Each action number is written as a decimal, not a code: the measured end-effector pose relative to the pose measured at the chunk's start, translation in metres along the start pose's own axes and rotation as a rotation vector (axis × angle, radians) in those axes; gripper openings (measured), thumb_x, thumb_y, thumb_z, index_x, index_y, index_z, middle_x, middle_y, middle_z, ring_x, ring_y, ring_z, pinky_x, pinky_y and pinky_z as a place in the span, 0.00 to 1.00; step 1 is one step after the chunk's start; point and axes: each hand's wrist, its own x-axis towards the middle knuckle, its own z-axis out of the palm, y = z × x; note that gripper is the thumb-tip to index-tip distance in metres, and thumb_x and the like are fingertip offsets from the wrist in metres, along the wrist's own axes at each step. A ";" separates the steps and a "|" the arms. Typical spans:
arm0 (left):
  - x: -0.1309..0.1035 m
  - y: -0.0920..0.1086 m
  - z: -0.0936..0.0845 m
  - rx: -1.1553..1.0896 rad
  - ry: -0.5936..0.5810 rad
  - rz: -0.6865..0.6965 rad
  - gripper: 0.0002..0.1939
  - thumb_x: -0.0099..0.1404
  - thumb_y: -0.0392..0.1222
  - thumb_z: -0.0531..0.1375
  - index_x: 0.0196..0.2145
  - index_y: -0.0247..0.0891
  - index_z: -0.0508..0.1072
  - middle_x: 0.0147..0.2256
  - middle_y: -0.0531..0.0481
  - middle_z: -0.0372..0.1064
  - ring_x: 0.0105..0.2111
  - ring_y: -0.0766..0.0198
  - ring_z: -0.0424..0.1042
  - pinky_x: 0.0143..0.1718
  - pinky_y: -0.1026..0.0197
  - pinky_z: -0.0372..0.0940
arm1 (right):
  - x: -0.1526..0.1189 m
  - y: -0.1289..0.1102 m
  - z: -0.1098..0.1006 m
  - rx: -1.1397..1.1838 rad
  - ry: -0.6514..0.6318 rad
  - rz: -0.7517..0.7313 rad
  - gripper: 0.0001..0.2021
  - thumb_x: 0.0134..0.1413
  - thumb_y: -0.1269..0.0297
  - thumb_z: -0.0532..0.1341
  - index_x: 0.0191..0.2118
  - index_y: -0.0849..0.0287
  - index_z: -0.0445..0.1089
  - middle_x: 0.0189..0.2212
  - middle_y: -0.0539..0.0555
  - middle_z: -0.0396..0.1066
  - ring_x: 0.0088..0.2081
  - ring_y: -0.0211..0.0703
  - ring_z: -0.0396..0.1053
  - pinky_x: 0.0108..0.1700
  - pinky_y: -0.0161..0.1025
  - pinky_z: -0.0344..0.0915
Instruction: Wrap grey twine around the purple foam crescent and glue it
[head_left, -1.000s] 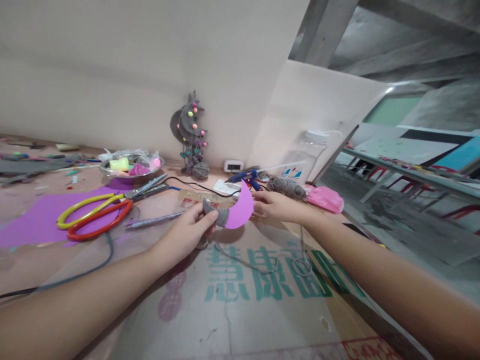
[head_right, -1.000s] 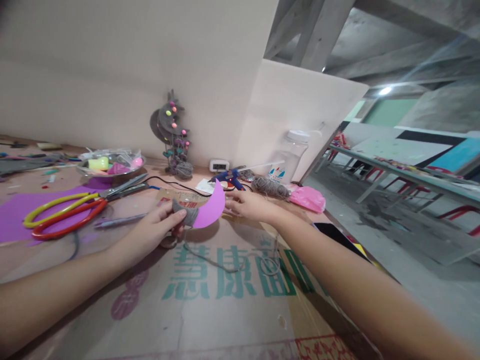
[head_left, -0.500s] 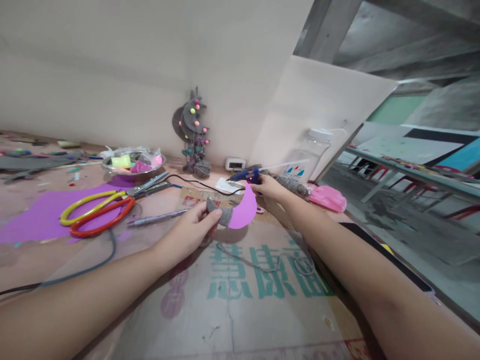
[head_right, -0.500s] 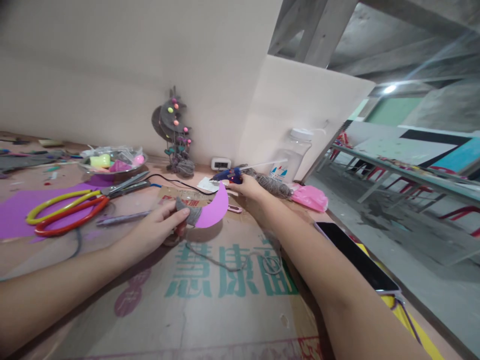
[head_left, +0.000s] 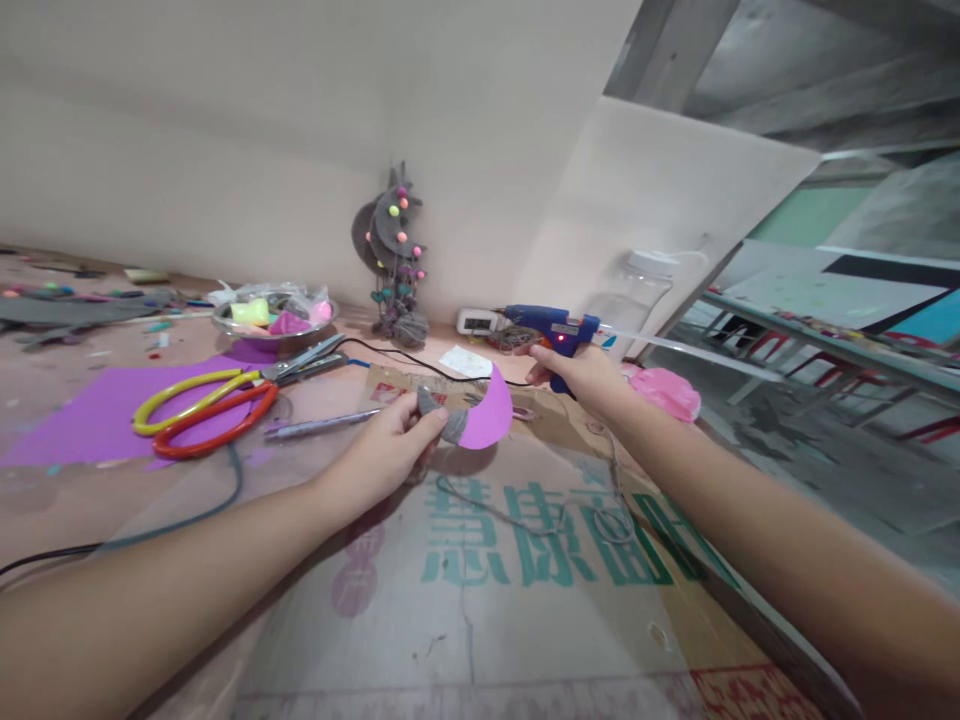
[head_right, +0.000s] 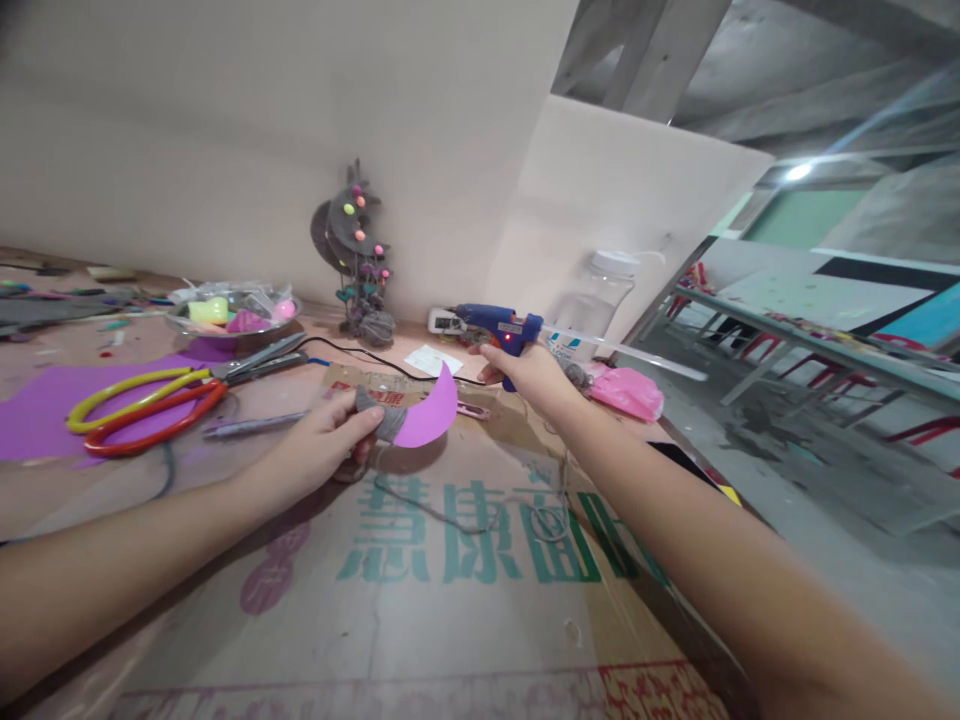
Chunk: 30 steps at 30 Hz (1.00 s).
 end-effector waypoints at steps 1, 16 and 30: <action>0.000 0.001 0.000 -0.020 -0.006 -0.013 0.15 0.59 0.49 0.57 0.23 0.38 0.57 0.15 0.61 0.53 0.12 0.76 0.49 0.13 0.71 0.43 | -0.012 -0.005 -0.001 0.011 -0.018 -0.023 0.15 0.53 0.56 0.58 0.40 0.63 0.71 0.26 0.55 0.72 0.27 0.38 0.69 0.30 0.32 0.63; 0.001 0.004 0.002 -0.086 0.025 -0.065 0.09 0.60 0.44 0.56 0.28 0.40 0.58 0.16 0.61 0.58 0.11 0.75 0.53 0.10 0.73 0.46 | -0.105 -0.002 0.023 -0.003 -0.181 -0.082 0.08 0.49 0.57 0.59 0.31 0.56 0.69 0.32 0.54 0.73 0.35 0.48 0.70 0.38 0.42 0.67; -0.001 0.006 0.001 -0.042 0.006 -0.085 0.09 0.61 0.43 0.56 0.28 0.39 0.58 0.17 0.60 0.58 0.12 0.76 0.54 0.11 0.74 0.48 | -0.109 0.006 0.031 -0.084 -0.220 -0.045 0.13 0.47 0.53 0.62 0.27 0.57 0.63 0.22 0.48 0.63 0.25 0.39 0.61 0.26 0.35 0.58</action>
